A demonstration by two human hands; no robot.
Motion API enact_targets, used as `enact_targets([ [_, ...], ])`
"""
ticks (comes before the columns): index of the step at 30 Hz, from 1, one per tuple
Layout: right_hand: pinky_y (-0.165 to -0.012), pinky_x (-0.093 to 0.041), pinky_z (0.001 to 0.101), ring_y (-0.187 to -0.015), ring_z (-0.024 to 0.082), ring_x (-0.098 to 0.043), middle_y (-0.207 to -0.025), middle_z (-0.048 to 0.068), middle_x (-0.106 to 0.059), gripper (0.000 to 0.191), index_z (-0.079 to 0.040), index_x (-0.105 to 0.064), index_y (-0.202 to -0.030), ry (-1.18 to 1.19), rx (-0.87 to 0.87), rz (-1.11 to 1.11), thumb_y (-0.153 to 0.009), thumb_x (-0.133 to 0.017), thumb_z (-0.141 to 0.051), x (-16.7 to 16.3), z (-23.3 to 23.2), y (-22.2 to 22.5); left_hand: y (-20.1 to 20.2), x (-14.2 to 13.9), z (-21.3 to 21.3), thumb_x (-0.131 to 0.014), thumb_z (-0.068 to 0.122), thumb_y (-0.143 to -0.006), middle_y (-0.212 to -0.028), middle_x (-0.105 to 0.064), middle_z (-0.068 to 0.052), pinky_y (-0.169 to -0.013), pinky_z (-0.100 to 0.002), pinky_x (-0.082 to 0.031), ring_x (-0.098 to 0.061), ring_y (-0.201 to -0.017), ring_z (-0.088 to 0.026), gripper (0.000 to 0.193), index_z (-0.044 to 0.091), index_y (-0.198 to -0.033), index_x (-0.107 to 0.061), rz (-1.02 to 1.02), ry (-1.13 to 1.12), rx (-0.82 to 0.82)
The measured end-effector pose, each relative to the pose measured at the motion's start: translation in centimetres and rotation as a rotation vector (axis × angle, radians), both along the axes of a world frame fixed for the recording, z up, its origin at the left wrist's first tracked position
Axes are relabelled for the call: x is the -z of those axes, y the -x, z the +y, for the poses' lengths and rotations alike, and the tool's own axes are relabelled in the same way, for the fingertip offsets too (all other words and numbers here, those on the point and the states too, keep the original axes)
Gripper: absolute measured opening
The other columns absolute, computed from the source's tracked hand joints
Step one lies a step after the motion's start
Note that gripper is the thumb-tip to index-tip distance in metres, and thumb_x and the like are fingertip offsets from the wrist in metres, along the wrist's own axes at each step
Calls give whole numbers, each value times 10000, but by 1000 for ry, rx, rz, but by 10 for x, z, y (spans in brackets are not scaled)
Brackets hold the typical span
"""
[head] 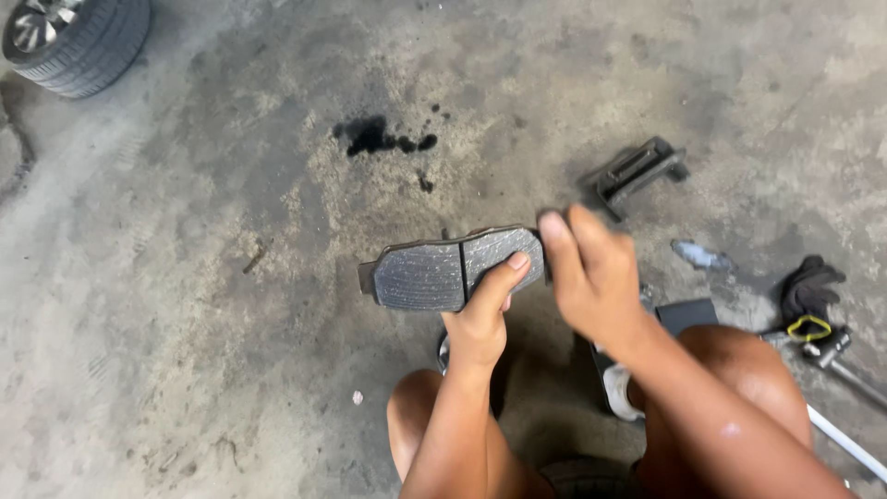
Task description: The person sits on the workshop floor and sands the edges and surface of brake pads using a small sanding block, working the pad against the block by hand. They rotate and reposition each pad to sand different sides, then hold the pads up to check the sanded surfaces.
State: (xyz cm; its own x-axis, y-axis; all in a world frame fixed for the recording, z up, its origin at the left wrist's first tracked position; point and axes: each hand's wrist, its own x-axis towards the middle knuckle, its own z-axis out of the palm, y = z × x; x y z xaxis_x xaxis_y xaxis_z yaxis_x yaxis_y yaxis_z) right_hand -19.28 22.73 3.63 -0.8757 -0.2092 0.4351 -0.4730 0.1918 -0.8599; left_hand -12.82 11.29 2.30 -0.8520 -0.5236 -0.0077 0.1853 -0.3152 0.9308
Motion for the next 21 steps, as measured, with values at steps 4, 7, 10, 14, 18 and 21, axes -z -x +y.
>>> enact_targets([
  [4,-508,-402,333,-520,146,-484,-611,126,-473,326,-9,-477,-823,-49,20,19,-1105,-571,-145,-1,4,-2,-2,5,1,-749,43,-854,-864,-713,-1,-554,-237,-411,-589,-677,-70,77,40,-931,-745,-5,140,-44],
  [7,-468,-412,330,-471,141,-480,-555,91,-498,320,-26,-488,-772,28,-62,-16,-1052,-586,-145,0,5,1,1,8,0,-752,2,-808,-832,-713,-21,-521,-236,-386,-556,-613,-73,98,33,-900,-740,18,-22,-65],
  [10,-484,-362,360,-549,207,-361,-597,135,-403,370,3,-452,-799,22,-32,-82,-1108,-601,-136,3,6,3,2,9,0,-766,-17,-812,-821,-705,-37,-524,-243,-377,-548,-603,-83,94,19,-888,-726,5,-146,-31],
  [14,-497,-392,329,-540,134,-393,-620,130,-439,305,-5,-484,-814,-5,-28,38,-1077,-584,-123,8,8,2,3,9,-1,-745,-9,-753,-802,-717,-48,-467,-225,-328,-547,-576,-86,146,31,-892,-739,-19,-213,-60],
  [18,-489,-366,324,-547,112,-376,-606,129,-415,336,-2,-473,-812,-36,-30,-77,-1102,-579,-136,6,10,2,3,11,1,-776,-8,-804,-840,-706,-42,-524,-259,-378,-581,-641,-105,91,26,-872,-726,-10,-183,-24],
  [21,-490,-380,315,-568,102,-396,-590,108,-446,334,-17,-479,-798,35,-73,-75,-1094,-568,-144,1,8,3,3,13,1,-774,-7,-817,-823,-695,-47,-526,-261,-374,-543,-613,-105,74,26,-867,-731,71,-165,-4],
])
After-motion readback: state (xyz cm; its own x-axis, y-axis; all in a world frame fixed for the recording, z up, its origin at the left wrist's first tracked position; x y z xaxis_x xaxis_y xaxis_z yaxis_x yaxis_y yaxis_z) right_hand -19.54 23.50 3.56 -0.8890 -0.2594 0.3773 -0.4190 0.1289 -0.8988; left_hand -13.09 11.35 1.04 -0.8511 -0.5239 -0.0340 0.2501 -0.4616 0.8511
